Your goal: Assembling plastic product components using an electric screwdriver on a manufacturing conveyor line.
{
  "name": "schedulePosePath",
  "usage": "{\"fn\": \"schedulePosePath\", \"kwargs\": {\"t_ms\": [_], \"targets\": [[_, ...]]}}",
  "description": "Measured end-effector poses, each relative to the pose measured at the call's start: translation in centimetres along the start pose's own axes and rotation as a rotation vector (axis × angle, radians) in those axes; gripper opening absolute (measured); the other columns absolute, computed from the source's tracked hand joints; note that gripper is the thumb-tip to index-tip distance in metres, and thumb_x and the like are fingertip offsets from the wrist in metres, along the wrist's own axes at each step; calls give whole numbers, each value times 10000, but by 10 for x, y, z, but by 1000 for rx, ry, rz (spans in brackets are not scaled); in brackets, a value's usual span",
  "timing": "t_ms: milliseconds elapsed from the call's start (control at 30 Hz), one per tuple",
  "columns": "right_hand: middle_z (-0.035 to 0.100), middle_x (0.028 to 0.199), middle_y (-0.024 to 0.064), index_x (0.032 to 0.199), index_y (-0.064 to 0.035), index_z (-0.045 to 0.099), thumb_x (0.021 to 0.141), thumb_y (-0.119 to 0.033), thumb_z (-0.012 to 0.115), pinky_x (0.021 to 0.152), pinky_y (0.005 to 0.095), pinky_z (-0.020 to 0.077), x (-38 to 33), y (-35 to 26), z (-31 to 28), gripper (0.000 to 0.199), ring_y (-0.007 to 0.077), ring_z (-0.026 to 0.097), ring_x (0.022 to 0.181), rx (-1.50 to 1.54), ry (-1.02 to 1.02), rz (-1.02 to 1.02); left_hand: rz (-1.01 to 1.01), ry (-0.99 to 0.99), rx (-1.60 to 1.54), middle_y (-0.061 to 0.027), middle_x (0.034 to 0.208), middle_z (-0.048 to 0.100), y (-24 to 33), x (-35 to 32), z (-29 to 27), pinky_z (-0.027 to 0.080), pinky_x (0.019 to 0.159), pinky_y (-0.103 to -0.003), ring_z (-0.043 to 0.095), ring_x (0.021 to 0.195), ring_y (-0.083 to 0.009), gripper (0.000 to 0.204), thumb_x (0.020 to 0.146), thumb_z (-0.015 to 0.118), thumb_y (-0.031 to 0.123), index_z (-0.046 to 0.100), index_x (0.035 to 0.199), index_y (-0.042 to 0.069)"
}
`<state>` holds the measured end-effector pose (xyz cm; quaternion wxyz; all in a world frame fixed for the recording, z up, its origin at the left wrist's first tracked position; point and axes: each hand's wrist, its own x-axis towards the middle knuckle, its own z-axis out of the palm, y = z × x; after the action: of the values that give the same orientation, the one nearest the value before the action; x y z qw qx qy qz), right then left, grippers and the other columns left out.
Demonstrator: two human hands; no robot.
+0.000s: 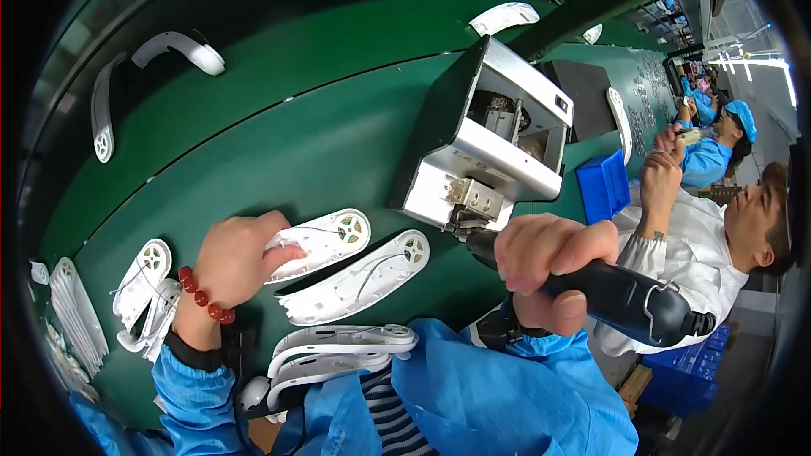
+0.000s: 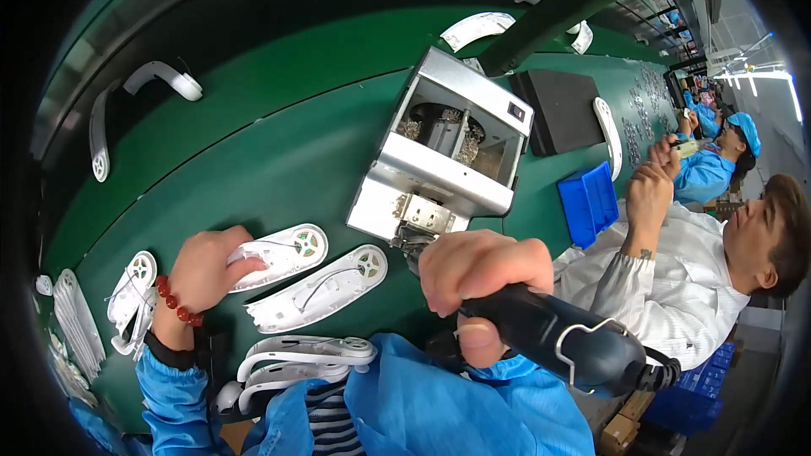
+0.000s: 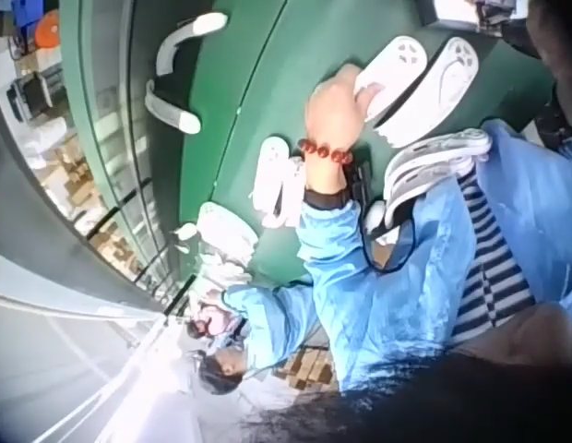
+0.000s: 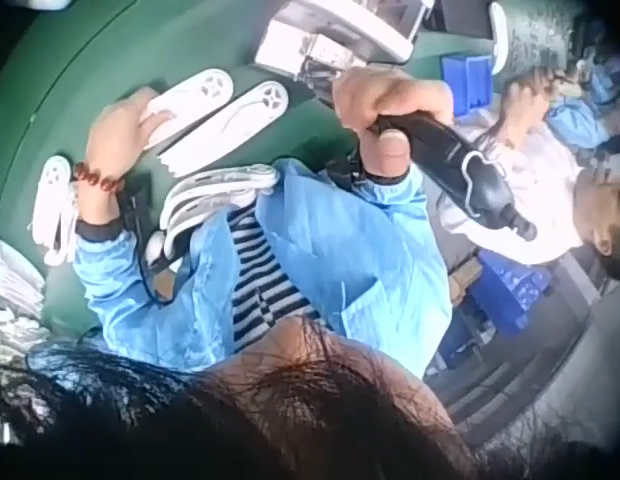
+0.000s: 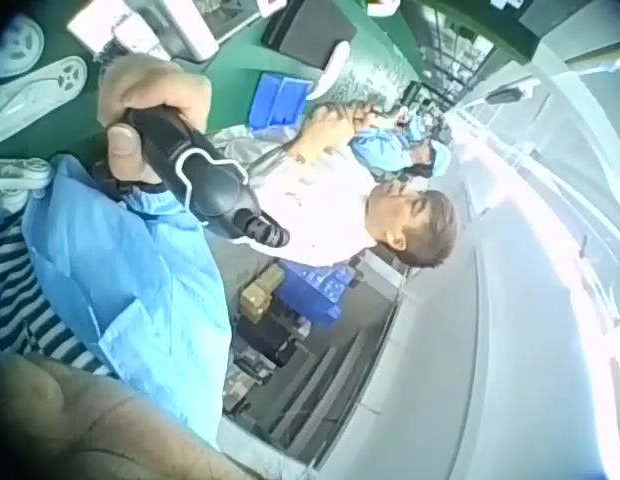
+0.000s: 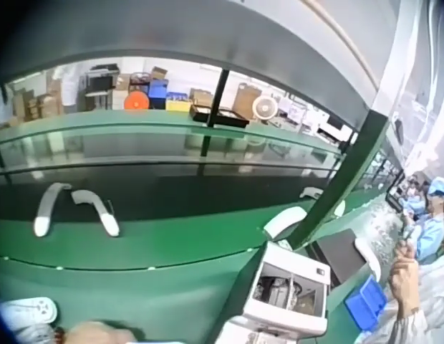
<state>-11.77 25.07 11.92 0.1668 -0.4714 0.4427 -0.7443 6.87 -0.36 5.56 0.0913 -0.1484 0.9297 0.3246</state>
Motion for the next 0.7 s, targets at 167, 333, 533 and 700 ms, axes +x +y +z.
{"fn": "schedulePosePath", "kwargs": {"t_ms": [167,333,533,700], "targets": [[570,675,38,1001,-99,443,887,-315,712,527,349,466,2,-3,-2,363,170,546,524,-31,52,-52,1,-13,7,-157,754,660,1,1,-1,485,649,-457,632,739,-380,302,824,709,348,638,879,60],[564,672,30,996,-103,442,891,-344,709,531,350,468,3,-2,-3,376,165,548,528,-44,75,-43,-31,-22,-34,-183,764,658,2,1,-1,486,658,-441,630,730,-387,258,795,741,265,646,864,35],[551,660,18,990,-105,441,905,-368,673,513,330,451,5,2,-3,360,147,528,503,-80,92,-55,-7,-13,-11,-166,736,651,2,2,-2,480,643,-460,629,734,-382,299,819,716,337,634,868,54],[535,648,9,971,-107,443,916,-384,637,488,306,432,9,2,1,342,126,497,469,-106,123,-26,-10,-19,-20,-166,736,652,3,3,-2,480,643,-460,629,726,-384,297,819,714,336,634,868,54]]}}
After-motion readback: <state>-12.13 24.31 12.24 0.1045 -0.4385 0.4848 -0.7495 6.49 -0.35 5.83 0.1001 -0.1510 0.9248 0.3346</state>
